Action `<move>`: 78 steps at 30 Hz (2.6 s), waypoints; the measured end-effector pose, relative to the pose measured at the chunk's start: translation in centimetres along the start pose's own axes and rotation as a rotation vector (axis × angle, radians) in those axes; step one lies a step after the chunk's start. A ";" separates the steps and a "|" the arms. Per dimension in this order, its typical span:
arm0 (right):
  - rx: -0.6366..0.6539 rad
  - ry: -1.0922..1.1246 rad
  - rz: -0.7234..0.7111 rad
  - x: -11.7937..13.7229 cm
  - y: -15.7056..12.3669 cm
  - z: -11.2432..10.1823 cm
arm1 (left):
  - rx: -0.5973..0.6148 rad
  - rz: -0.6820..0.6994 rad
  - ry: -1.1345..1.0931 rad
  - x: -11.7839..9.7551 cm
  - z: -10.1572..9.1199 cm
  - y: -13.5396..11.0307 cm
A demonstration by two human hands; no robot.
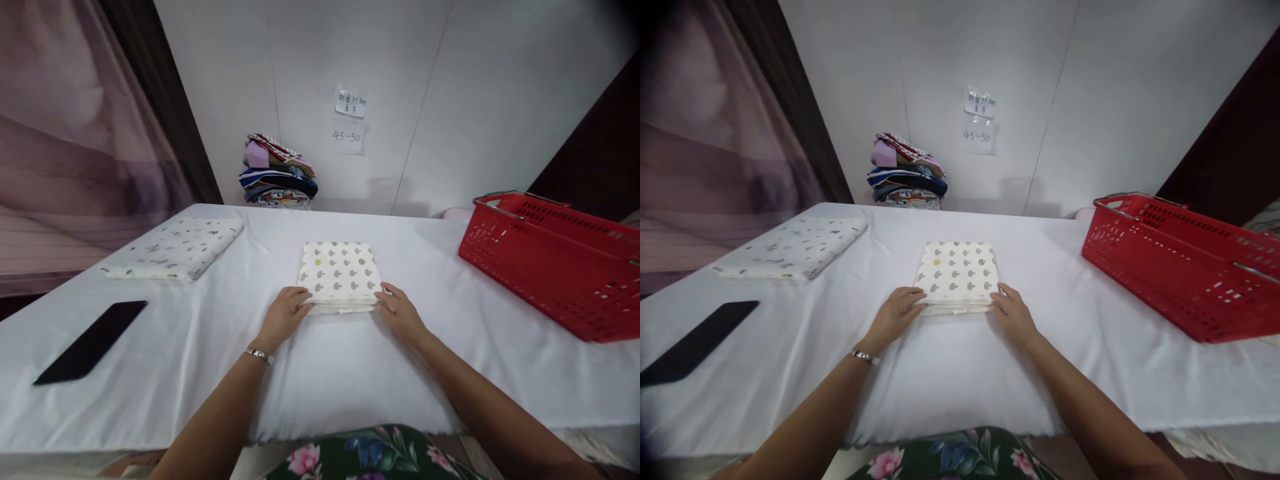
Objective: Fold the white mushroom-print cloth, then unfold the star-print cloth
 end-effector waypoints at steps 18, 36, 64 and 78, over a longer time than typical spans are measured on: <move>-0.130 -0.050 -0.214 1.5 -0.5 -0.4 | -0.099 -0.164 0.062 0.0 -0.8 -0.7; -0.165 -0.049 -0.277 2.2 -0.5 -0.1 | -0.082 -0.008 0.015 -0.4 0.3 -0.6; -0.138 -0.026 -0.269 7.7 4.4 -0.5 | -0.179 -0.201 -0.164 1.4 -0.3 -1.2; 0.414 -0.267 -0.232 8.1 3.4 7.0 | -0.059 -0.549 -0.074 4.1 0.0 1.5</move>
Point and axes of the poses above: each hand's wrist, its own y-axis towards the middle knuckle, its own z-axis out of the palm, x = y × z, the point moved 7 cm from there along y, towards the middle knuckle, and after that the axes turned 5 degrees about z, right-handed, at the moved point
